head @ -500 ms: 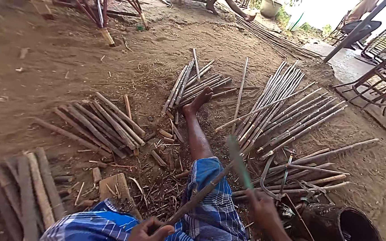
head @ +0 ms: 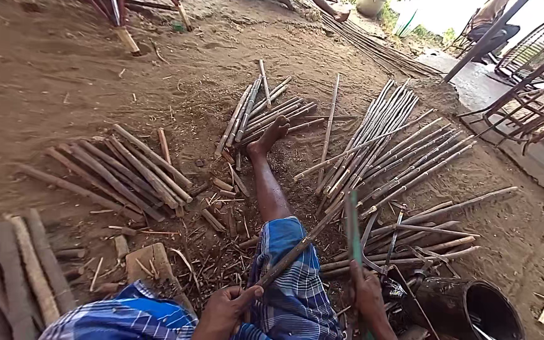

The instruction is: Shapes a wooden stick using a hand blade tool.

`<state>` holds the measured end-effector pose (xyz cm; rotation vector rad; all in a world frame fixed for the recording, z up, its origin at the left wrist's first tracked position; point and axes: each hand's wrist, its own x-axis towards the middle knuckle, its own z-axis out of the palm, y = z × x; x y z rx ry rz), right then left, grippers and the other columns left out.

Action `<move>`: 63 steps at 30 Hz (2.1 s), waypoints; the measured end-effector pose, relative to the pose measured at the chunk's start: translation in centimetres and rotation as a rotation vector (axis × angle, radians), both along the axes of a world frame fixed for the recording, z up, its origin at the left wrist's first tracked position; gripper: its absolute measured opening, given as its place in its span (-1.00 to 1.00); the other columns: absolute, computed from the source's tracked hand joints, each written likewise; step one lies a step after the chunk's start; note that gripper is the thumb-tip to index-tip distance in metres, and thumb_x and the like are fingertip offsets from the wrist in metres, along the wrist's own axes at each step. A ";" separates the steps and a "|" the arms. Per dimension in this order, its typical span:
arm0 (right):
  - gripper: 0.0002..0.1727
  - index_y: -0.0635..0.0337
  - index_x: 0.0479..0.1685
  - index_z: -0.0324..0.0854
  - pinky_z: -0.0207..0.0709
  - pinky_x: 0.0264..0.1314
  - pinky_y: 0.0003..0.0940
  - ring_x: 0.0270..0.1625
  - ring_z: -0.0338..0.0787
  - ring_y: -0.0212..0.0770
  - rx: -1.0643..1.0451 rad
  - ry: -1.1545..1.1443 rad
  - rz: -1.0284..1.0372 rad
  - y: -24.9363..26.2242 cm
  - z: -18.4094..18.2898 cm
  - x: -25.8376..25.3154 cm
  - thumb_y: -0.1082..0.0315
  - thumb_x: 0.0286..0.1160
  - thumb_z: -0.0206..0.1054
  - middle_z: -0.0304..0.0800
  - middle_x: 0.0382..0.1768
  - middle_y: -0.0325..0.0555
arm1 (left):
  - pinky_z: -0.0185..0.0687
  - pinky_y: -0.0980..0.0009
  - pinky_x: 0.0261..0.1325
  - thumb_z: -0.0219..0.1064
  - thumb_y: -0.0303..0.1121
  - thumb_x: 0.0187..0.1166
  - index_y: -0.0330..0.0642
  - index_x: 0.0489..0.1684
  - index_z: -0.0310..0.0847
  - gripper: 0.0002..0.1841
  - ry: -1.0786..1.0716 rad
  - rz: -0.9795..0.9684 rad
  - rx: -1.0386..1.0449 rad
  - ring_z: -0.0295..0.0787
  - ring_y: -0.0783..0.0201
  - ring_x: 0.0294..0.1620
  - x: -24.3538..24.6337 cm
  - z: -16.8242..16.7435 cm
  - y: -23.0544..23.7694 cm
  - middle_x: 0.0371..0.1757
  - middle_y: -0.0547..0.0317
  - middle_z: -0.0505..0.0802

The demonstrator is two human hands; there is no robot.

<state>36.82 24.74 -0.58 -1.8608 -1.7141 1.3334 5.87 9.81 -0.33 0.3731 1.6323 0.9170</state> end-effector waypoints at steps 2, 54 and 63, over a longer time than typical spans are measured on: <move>-0.35 0.06 -0.33 0.75 0.61 -0.42 -0.05 -0.56 0.67 -0.19 0.010 -0.080 0.180 -1.1 0.1 -0.1 -0.34 0.64 0.10 0.64 -0.62 -0.21 | 0.31 0.47 -0.80 0.50 0.02 0.53 -0.22 -0.59 0.68 -0.53 0.028 -0.029 -0.008 0.45 0.35 -0.87 -0.6 0.3 -0.2 -0.72 0.10 0.74; -0.36 0.25 -0.40 0.61 0.47 -0.70 -0.19 -0.75 0.49 -0.20 0.015 0.036 0.030 -0.2 -0.1 0.4 -0.19 0.77 0.07 0.48 -0.75 -0.15 | 0.29 0.42 -0.69 0.44 0.21 0.50 -0.13 -0.61 0.76 -0.46 0.137 -0.178 -0.102 0.41 0.38 -0.82 0.0 0.5 1.2 -0.76 0.23 0.69; -0.32 0.15 -0.36 0.71 0.57 -0.43 -0.03 -0.55 0.66 -0.14 0.085 -0.111 0.318 -1.1 0.1 -0.1 -0.32 0.67 0.09 0.60 -0.64 -0.14 | 0.40 0.41 -0.68 0.63 0.07 0.30 -0.14 -0.23 0.67 -0.54 0.093 -0.116 0.094 0.47 0.33 -0.73 -1.2 -0.4 1.1 -0.55 0.18 0.68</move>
